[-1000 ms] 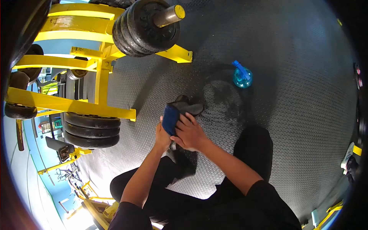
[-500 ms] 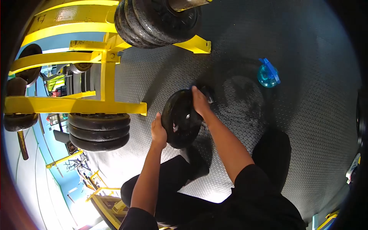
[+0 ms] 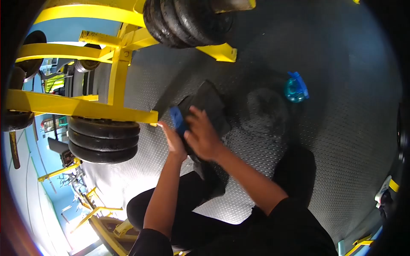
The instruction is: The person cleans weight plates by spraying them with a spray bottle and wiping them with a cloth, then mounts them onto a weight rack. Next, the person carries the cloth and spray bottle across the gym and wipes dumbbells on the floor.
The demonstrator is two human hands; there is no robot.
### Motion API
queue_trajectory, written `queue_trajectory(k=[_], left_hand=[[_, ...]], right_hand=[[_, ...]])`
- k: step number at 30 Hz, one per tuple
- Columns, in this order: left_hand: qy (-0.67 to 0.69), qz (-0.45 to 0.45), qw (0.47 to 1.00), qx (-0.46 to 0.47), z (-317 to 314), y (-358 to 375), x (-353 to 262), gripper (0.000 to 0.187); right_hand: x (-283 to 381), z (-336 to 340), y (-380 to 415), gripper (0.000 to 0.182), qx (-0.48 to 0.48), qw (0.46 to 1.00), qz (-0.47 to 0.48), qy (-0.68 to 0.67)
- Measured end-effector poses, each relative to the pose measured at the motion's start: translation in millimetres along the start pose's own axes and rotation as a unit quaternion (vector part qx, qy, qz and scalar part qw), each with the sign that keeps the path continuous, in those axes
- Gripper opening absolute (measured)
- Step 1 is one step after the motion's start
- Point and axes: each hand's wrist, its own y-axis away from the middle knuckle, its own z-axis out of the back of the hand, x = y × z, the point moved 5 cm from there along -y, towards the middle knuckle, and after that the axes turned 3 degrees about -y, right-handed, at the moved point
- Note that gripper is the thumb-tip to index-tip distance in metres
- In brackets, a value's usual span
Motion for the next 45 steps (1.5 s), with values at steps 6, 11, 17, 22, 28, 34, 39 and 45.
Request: queue_trajectory(k=[6, 11, 17, 22, 28, 34, 39, 45], left_hand=[[0.083, 0.074, 0.989, 0.098, 34.5, -41.0, 9.6, 0.111], [0.123, 0.105, 0.971, 0.175, 0.4, -23.5, -12.0, 0.082], [0.083, 0.059, 0.987, 0.126, 14.3, -42.8, -8.3, 0.032], [0.075, 0.045, 0.996, 0.030, 32.7, -67.1, -1.0, 0.035], [-0.019, 0.038, 0.999, 0.011, 43.5, -81.3, -3.1, 0.040], [-0.186, -0.011, 0.982, -0.008, 66.8, -71.0, -9.6, 0.042], [-0.233, -0.070, 0.970, -0.014, 74.7, -72.2, -4.0, 0.046], [-0.246, -0.062, 0.967, -0.018, 66.2, -65.9, -7.2, 0.052]], right_hand=[[39.0, -34.6, 82.5, 0.038, 0.084, 0.995, -0.038, 0.031], [15.2, -52.6, 128.2, 0.031, 0.196, 0.953, 0.000, 0.230], [-28.5, -39.4, 155.7, 0.051, -0.069, 0.904, -0.422, -0.013], [-123.4, -59.6, 178.8, 0.071, -0.201, 0.836, -0.481, -0.172], [-134.7, -20.9, 114.9, 0.072, -0.131, 0.839, -0.523, -0.068], [-180.7, -23.3, 54.8, 0.072, -0.109, 0.890, -0.433, -0.090], [-185.8, -20.1, -28.2, 0.068, -0.032, 0.905, -0.405, -0.127], [-113.1, -64.4, -50.4, 0.051, 0.079, 0.976, -0.170, 0.111]])
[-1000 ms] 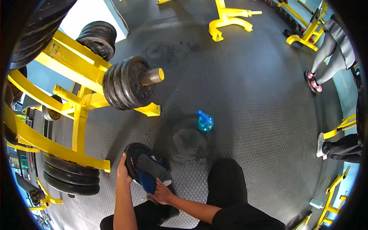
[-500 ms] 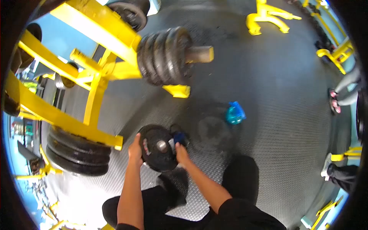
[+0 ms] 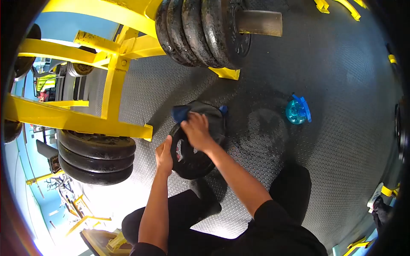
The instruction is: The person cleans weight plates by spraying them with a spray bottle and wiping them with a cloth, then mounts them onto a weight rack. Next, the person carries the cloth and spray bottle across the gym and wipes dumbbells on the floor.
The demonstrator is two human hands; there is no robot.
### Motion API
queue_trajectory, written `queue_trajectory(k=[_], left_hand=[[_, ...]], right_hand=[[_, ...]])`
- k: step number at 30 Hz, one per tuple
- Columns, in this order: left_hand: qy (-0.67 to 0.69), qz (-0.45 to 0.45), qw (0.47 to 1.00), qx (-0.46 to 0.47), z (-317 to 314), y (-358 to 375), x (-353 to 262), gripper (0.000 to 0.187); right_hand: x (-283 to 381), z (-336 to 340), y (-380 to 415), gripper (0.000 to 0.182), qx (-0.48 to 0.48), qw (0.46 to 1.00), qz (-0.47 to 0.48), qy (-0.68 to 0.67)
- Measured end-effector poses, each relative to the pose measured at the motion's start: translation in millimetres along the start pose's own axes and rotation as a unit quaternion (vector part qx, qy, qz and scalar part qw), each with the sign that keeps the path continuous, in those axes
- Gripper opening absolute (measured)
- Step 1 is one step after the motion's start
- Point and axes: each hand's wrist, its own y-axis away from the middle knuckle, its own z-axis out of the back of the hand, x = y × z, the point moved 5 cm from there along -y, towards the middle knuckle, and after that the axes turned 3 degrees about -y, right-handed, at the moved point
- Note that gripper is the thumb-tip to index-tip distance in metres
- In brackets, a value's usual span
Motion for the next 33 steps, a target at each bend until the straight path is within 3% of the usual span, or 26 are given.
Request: queue_trajectory(k=[2, 3, 6, 7, 10, 12, 13, 15, 17, 19, 21, 25, 27, 33], left_hand=[[0.020, 0.016, 1.000, 0.012, -2.2, 0.4, -0.3, 0.057], [0.015, 0.018, 1.000, 0.010, -5.0, 1.2, -2.9, 0.057], [-0.016, -0.020, 0.996, -0.087, -13.4, 5.9, -18.2, 0.063], [-0.015, -0.003, 0.999, -0.045, -8.6, -4.2, -5.7, 0.065], [0.014, 0.030, 0.999, 0.019, -9.3, -11.8, 2.8, 0.066], [0.001, 0.042, 0.999, 0.021, -12.3, -2.9, -8.9, 0.063], [-0.009, 0.059, 0.998, 0.016, -12.5, 1.1, -11.8, 0.060], [-0.003, 0.043, 0.999, -0.005, -15.2, 4.4, -15.3, 0.062], [0.002, 0.028, 0.999, -0.024, -13.5, 1.1, -6.6, 0.064], [0.005, -0.036, 0.998, -0.056, -6.6, -14.3, 9.4, 0.062], [0.024, 0.001, 0.999, -0.044, -9.9, -4.3, -1.0, 0.061], [0.075, 0.083, 0.992, -0.056, -14.9, 9.7, -1.6, 0.059], [0.075, 0.081, 0.993, -0.049, -13.2, 10.6, -2.0, 0.057], [0.072, 0.086, 0.993, -0.042, -13.9, 11.8, -5.4, 0.056]], right_hand=[[52.9, 11.8, 31.9, 0.050, 0.037, 0.995, 0.040, -0.084], [57.8, 0.7, 52.9, 0.049, -0.035, 0.987, 0.047, -0.149], [59.8, -6.9, 111.0, 0.051, 0.022, 0.993, -0.002, -0.119], [54.8, -12.6, 137.9, 0.053, 0.059, 0.991, -0.020, -0.122], [59.1, -0.8, 205.6, 0.054, -0.031, 0.980, -0.013, -0.196], [46.6, -6.7, 225.4, 0.055, 0.115, 0.991, -0.038, -0.062], [51.6, 5.4, 209.2, 0.055, 0.116, 0.991, -0.036, -0.059], [45.7, -2.7, 175.9, 0.054, 0.393, 0.907, -0.146, 0.038], [49.4, 2.0, 132.4, 0.051, 0.369, 0.922, -0.068, 0.093], [45.5, 10.5, 97.8, 0.048, 0.086, 0.994, 0.052, 0.052], [29.3, 9.8, 68.8, 0.049, -0.013, 0.999, 0.021, 0.048], [-9.2, 9.9, 48.1, 0.050, -0.047, 0.995, -0.084, 0.015], [-29.3, 18.8, 62.7, 0.051, -0.058, 0.987, -0.152, -0.003], [-21.4, 23.1, 143.8, 0.050, -0.048, 0.974, -0.216, 0.046]])
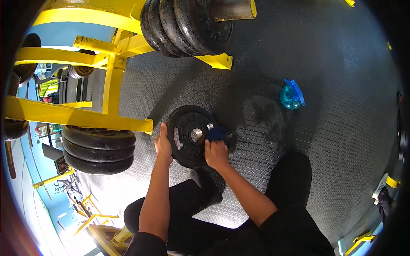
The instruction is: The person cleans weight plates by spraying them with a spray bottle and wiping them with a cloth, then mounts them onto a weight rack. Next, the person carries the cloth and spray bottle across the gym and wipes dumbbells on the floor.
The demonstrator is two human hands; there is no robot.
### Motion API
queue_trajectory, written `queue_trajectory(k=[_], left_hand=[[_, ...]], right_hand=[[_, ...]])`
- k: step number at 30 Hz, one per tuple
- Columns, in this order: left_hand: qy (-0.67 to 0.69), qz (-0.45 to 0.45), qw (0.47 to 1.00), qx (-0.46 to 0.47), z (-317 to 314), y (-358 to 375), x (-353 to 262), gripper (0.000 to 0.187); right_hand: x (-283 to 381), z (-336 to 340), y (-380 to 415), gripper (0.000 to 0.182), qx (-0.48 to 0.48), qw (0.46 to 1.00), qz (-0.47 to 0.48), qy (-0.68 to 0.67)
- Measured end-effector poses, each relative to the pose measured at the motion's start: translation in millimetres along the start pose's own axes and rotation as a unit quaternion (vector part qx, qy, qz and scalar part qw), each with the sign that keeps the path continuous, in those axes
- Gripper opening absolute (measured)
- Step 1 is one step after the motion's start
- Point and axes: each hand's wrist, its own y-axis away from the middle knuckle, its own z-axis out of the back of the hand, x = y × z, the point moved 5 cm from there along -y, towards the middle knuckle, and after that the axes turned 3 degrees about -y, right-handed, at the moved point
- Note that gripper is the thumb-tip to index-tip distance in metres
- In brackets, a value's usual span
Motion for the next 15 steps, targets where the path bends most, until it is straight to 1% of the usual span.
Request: queue_trajectory(k=[3, 5, 6, 8, 9, 11, 13, 14, 15], left_hand=[[0.017, -0.013, 1.000, 0.005, -6.4, -2.4, -0.9, 0.056], [0.036, -0.022, 0.999, 0.005, -8.7, -0.7, -2.4, 0.057], [0.012, -0.028, 0.999, 0.007, -9.1, 2.9, -6.4, 0.058], [-0.011, -0.035, 0.999, 0.002, -8.1, 7.7, -12.0, 0.059], [-0.014, -0.042, 0.999, 0.002, -9.7, 8.5, -14.0, 0.060], [-0.016, -0.046, 0.999, -0.003, -9.8, 15.5, -16.0, 0.061], [-0.023, -0.060, 0.998, 0.002, -8.4, 24.9, -23.0, 0.063], [-0.024, -0.062, 0.998, -0.001, -7.5, 20.2, -21.1, 0.063], [-0.031, -0.044, 0.999, -0.001, -6.1, 13.7, -14.6, 0.063]], right_hand=[[6.9, -4.3, 48.2, 0.046, 0.014, 0.999, -0.032, -0.028], [38.1, -6.1, 70.8, 0.042, 0.056, 0.994, 0.029, -0.085], [47.5, -14.1, 76.3, 0.042, 0.058, 0.994, 0.030, -0.086], [79.3, -16.8, 85.5, 0.039, -0.063, 0.978, 0.168, -0.102], [90.6, -17.4, 79.2, 0.039, -0.060, 0.978, 0.170, -0.104], [117.1, -6.2, 50.8, 0.034, -0.053, 0.955, 0.229, -0.182], [120.8, -16.2, 7.8, 0.034, 0.011, 0.969, 0.205, -0.139], [124.1, -11.0, -11.1, 0.036, -0.028, 0.966, 0.208, -0.151], [127.2, -6.1, -25.2, 0.039, -0.066, 0.962, 0.210, -0.164]])
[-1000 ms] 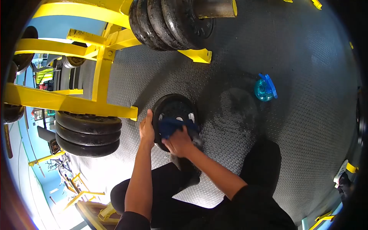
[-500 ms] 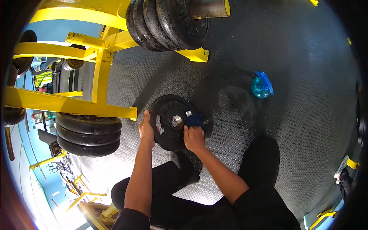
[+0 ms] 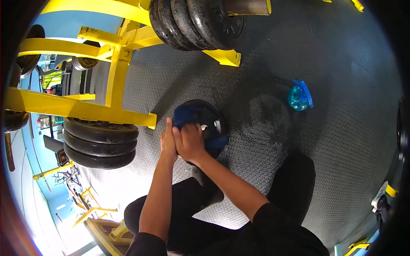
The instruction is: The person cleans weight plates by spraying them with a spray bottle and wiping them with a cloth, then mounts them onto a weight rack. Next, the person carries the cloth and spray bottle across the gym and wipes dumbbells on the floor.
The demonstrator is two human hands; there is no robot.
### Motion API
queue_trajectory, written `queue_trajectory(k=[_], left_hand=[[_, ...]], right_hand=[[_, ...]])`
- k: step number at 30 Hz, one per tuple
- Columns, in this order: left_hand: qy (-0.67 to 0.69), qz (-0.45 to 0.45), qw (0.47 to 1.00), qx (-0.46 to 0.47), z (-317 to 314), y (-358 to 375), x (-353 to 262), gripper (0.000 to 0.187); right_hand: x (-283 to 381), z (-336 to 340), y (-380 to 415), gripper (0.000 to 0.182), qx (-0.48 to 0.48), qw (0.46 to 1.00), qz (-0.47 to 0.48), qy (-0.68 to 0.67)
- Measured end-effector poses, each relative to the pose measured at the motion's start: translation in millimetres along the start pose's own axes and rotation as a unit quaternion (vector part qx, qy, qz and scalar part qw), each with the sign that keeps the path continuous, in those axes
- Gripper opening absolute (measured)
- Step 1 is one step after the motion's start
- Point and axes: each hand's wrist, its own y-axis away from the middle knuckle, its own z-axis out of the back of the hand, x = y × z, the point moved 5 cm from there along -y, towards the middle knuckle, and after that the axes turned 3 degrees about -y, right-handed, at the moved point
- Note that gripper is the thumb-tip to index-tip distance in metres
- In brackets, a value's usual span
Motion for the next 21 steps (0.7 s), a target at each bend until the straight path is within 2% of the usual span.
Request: queue_trajectory(k=[2, 4, 6, 8, 10, 12, 14, 16, 18, 20, 21], left_hand=[[-0.005, 0.020, 1.000, -0.001, 0.6, -3.5, 7.5, 0.063], [0.018, -0.024, 0.999, 0.036, -8.6, -3.0, 3.5, 0.064], [0.014, -0.032, 0.999, 0.015, -8.5, -7.0, 7.0, 0.065], [-0.123, -0.020, 0.992, -0.014, -7.3, -0.9, 4.5, 0.064], [-0.090, -0.055, 0.994, -0.029, -18.2, 5.0, -1.5, 0.061], [-0.085, -0.060, 0.994, -0.021, -33.3, 26.3, -17.5, 0.056], [-0.068, -0.066, 0.995, -0.028, -48.4, 42.0, -30.8, 0.053], [-0.124, -0.067, 0.989, -0.036, -60.2, 46.9, -33.4, 0.051], [-0.125, -0.082, 0.988, -0.028, -69.6, 56.0, -40.7, 0.050], [-0.162, -0.108, 0.980, -0.031, -76.3, 67.0, -51.7, 0.050], [-0.154, -0.116, 0.981, -0.018, -79.0, 69.6, -52.7, 0.050]], right_hand=[[-4.9, 1.1, -16.4, 0.044, 0.004, 1.000, 0.000, 0.019], [-19.4, 5.4, -31.6, 0.049, 0.007, 0.999, 0.004, 0.045], [-57.2, 3.1, -46.9, 0.051, 0.035, 0.988, -0.101, 0.108], [-94.4, 24.1, -54.7, 0.052, 0.045, 0.970, -0.205, 0.121], [-120.9, 39.6, -33.7, 0.050, 0.006, 0.982, -0.154, 0.107], [-152.4, 47.7, 6.1, 0.049, -0.083, 0.979, -0.178, 0.062], [-142.5, 64.8, 37.7, 0.049, -0.058, 0.959, -0.272, 0.046], [-147.4, 77.4, 68.1, 0.051, 0.033, 0.943, -0.330, 0.037], [-150.0, 90.4, 112.9, 0.055, 0.044, 0.905, -0.423, 0.019], [-158.0, 96.6, 162.0, 0.060, 0.143, 0.885, -0.428, 0.114], [-150.4, 105.2, 169.7, 0.060, 0.129, 0.887, -0.427, 0.122]])
